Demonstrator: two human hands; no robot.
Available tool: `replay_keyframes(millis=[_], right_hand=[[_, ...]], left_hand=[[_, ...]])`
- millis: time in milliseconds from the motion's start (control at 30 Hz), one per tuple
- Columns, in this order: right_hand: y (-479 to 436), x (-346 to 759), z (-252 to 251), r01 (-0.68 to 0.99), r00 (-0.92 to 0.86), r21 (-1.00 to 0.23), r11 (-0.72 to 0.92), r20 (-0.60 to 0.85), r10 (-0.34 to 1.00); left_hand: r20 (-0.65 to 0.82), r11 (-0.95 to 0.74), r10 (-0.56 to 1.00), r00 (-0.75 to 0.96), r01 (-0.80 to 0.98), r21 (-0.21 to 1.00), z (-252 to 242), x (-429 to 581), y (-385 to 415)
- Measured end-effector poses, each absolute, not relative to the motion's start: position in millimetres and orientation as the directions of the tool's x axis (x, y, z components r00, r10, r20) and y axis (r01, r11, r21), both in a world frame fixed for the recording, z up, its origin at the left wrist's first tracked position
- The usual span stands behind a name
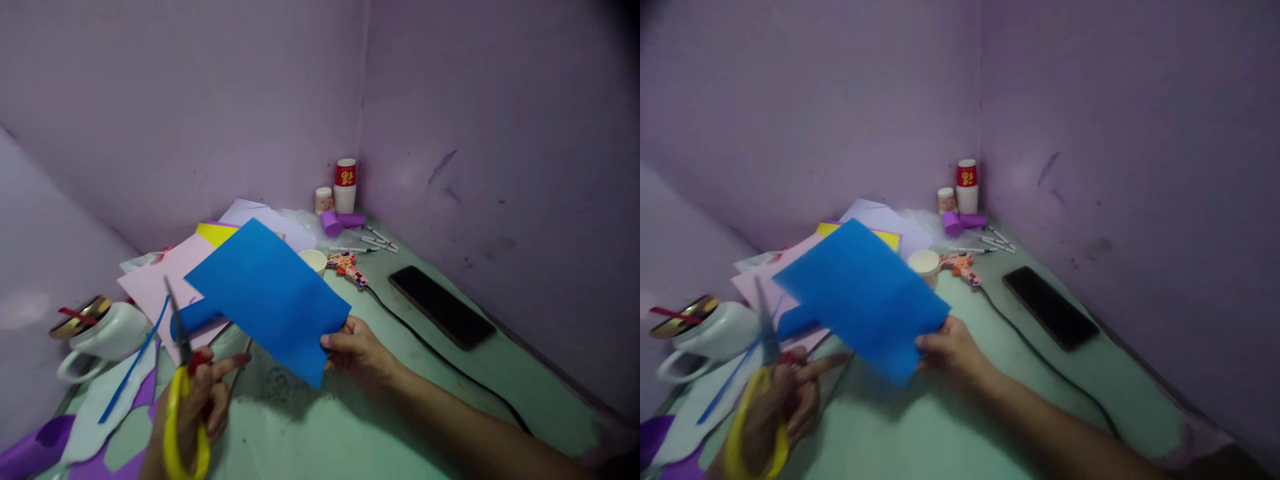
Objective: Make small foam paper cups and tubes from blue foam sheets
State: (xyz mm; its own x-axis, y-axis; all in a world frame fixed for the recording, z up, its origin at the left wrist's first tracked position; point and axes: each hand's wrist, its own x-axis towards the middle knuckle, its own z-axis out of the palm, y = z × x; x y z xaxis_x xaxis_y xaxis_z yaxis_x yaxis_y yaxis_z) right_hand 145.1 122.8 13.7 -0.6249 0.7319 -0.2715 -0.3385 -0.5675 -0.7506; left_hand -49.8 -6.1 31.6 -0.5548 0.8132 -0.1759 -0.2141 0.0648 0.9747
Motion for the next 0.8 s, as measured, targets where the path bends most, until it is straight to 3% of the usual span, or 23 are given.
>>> replay_keyframes(millis=[233, 500, 633, 800], right_hand=[[99.1, 135.8, -12.8, -0.062, -0.759, -0.74, -0.669, -0.401, 0.513], [95.4, 139.2, -16.5, 0.006, -0.856, -0.714, -0.7, -0.366, 0.365], [98.4, 142.5, -13.1, 0.006, -0.782, -0.825, -0.565, -0.356, 0.512], [112.0, 150.3, -5.4, -0.156, -0.478, -0.893, -0.422, -0.306, 0.823]], left_hand=[[-0.111, 0.006, 0.712, -0.693, -0.152, 0.988, 26.1, -27.1, 16.2], [-0.089, 0.034, 0.723, -0.685, -0.093, 0.995, 23.5, -29.2, 14.9], [-0.024, 0.016, 0.704, -0.71, -0.018, 1.0, 25.9, -28.3, 15.3], [0.083, 0.09, 0.666, -0.741, 0.191, 0.978, 23.2, -19.3, 5.1]])
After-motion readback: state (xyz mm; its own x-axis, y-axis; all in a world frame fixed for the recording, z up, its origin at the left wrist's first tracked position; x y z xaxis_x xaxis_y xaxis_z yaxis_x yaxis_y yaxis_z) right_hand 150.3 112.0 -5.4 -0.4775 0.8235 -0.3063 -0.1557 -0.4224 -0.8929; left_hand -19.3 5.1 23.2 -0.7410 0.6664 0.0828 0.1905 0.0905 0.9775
